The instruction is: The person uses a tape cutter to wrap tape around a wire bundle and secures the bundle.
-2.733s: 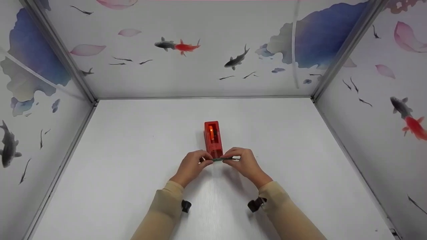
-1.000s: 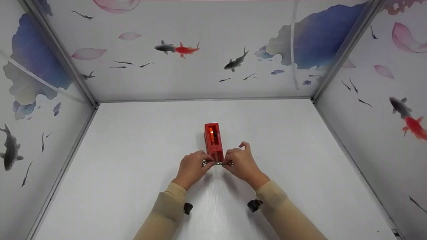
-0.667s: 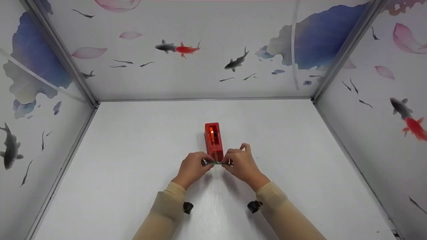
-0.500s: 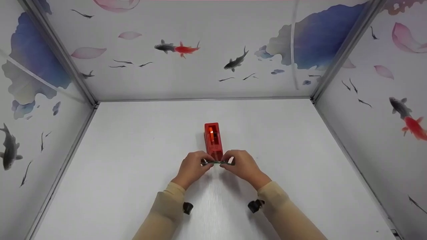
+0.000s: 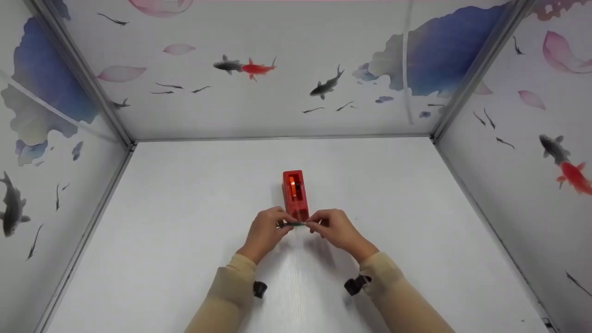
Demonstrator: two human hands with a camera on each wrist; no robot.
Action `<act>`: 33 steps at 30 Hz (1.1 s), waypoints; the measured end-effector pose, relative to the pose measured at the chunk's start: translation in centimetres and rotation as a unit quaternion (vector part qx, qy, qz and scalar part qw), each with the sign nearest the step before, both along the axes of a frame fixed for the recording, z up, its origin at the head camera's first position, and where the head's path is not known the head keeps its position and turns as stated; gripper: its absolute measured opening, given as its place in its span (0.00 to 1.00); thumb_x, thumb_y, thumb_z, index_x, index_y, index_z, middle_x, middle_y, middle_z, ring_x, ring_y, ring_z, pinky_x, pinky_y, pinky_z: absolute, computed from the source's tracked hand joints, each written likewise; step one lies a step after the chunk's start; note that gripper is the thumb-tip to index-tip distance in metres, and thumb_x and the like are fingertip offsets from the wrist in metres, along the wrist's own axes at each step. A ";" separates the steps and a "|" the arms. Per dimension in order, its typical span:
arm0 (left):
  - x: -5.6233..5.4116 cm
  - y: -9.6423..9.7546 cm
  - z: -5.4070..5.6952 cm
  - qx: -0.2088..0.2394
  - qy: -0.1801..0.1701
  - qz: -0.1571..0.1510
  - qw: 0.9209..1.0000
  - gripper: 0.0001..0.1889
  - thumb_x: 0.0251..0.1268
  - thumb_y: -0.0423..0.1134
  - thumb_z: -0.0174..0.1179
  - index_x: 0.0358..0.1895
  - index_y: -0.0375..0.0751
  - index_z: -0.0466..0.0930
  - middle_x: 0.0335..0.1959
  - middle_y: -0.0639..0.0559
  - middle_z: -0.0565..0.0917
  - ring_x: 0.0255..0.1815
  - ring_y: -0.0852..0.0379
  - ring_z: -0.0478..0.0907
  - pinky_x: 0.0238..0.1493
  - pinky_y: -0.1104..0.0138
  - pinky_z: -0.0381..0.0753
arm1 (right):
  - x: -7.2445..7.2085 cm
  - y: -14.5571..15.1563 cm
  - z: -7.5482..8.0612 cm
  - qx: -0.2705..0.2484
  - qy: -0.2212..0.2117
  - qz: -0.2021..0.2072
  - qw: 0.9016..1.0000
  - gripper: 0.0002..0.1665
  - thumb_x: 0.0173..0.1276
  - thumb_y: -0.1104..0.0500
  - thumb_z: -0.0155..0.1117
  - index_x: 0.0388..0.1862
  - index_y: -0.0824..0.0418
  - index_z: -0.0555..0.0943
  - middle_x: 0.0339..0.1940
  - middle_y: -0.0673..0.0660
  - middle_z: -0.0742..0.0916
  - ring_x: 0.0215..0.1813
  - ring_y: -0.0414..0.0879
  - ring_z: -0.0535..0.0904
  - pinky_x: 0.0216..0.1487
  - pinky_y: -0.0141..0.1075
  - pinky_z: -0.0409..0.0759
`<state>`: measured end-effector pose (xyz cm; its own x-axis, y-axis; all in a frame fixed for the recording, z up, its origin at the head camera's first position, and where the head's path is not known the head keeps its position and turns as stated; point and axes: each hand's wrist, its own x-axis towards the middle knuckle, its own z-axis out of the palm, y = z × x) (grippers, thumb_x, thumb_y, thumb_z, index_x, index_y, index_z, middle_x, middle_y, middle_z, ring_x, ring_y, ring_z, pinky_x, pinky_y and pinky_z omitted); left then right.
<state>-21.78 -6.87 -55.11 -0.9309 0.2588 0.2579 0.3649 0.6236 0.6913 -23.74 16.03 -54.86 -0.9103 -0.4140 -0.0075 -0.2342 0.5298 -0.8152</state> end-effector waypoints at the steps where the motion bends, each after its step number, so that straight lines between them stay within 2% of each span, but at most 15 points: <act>1: 0.0 0.0 0.0 0.001 0.001 0.001 1.000 0.11 0.58 0.31 0.76 0.42 0.50 0.93 0.35 0.58 0.85 0.37 0.62 0.82 0.40 0.70 0.83 | 0.1 0.0 0.0 -0.001 0.005 0.002 1.000 0.12 0.74 0.54 0.69 0.45 0.61 0.90 0.30 0.49 0.89 0.30 0.40 0.80 0.32 0.31 0.80; 5: 0.1 0.0 -0.1 0.011 0.001 0.004 1.000 0.11 0.58 0.32 0.76 0.42 0.50 0.93 0.37 0.58 0.86 0.37 0.61 0.82 0.42 0.69 0.84 | 0.1 0.1 0.0 -0.007 0.026 0.006 1.000 0.11 0.73 0.54 0.70 0.44 0.60 0.90 0.30 0.48 0.89 0.30 0.40 0.79 0.31 0.31 0.80; 9: 0.0 0.1 -0.2 0.027 -0.009 0.004 1.000 0.10 0.60 0.33 0.75 0.43 0.51 0.90 0.40 0.57 0.85 0.39 0.60 0.82 0.43 0.67 0.85 | 0.1 0.1 0.0 -0.018 0.038 0.000 0.999 0.07 0.72 0.54 0.71 0.43 0.54 0.90 0.31 0.47 0.89 0.30 0.42 0.80 0.31 0.31 0.82; 12: 0.0 0.0 -0.4 0.038 -0.036 -0.004 0.999 0.08 0.65 0.37 0.72 0.45 0.52 0.87 0.42 0.58 0.86 0.41 0.60 0.81 0.46 0.65 0.85 | 0.1 0.2 0.0 -0.025 0.052 -0.001 0.998 0.05 0.71 0.54 0.72 0.43 0.50 0.90 0.32 0.46 0.90 0.30 0.42 0.81 0.31 0.32 0.83; 16: -0.1 -0.1 -0.6 0.044 -0.084 -0.017 0.995 0.08 0.74 0.44 0.64 0.50 0.50 0.86 0.43 0.57 0.87 0.42 0.61 0.81 0.48 0.64 0.84 | 0.0 0.4 -0.1 -0.029 0.078 0.002 0.996 0.05 0.70 0.55 0.72 0.43 0.48 0.90 0.35 0.45 0.90 0.30 0.41 0.82 0.32 0.36 0.85; 21: -0.2 -0.2 -0.7 0.049 -0.108 -0.039 0.992 0.10 0.79 0.44 0.58 0.51 0.47 0.86 0.41 0.56 0.87 0.38 0.61 0.79 0.44 0.64 0.82 | 0.0 0.7 -0.1 -0.041 0.095 0.010 0.995 0.06 0.69 0.57 0.73 0.44 0.49 0.90 0.38 0.45 0.90 0.31 0.42 0.83 0.35 0.41 0.87; 25: -0.2 -0.2 -0.7 0.056 -0.115 -0.046 0.991 0.07 0.76 0.41 0.61 0.50 0.48 0.86 0.42 0.57 0.87 0.40 0.61 0.81 0.46 0.64 0.84 | -0.1 0.9 -0.3 -0.050 0.095 0.017 0.994 0.08 0.69 0.59 0.73 0.44 0.48 0.90 0.39 0.44 0.90 0.33 0.42 0.84 0.38 0.44 0.87; 33: -0.1 -0.2 -0.8 0.050 -0.097 -0.037 0.993 0.05 0.72 0.38 0.65 0.47 0.50 0.86 0.43 0.58 0.86 0.46 0.60 0.81 0.54 0.60 0.83 | -0.1 0.8 -0.5 -0.053 0.101 0.016 0.993 0.09 0.68 0.58 0.73 0.45 0.45 0.91 0.38 0.42 0.90 0.38 0.40 0.86 0.43 0.44 0.88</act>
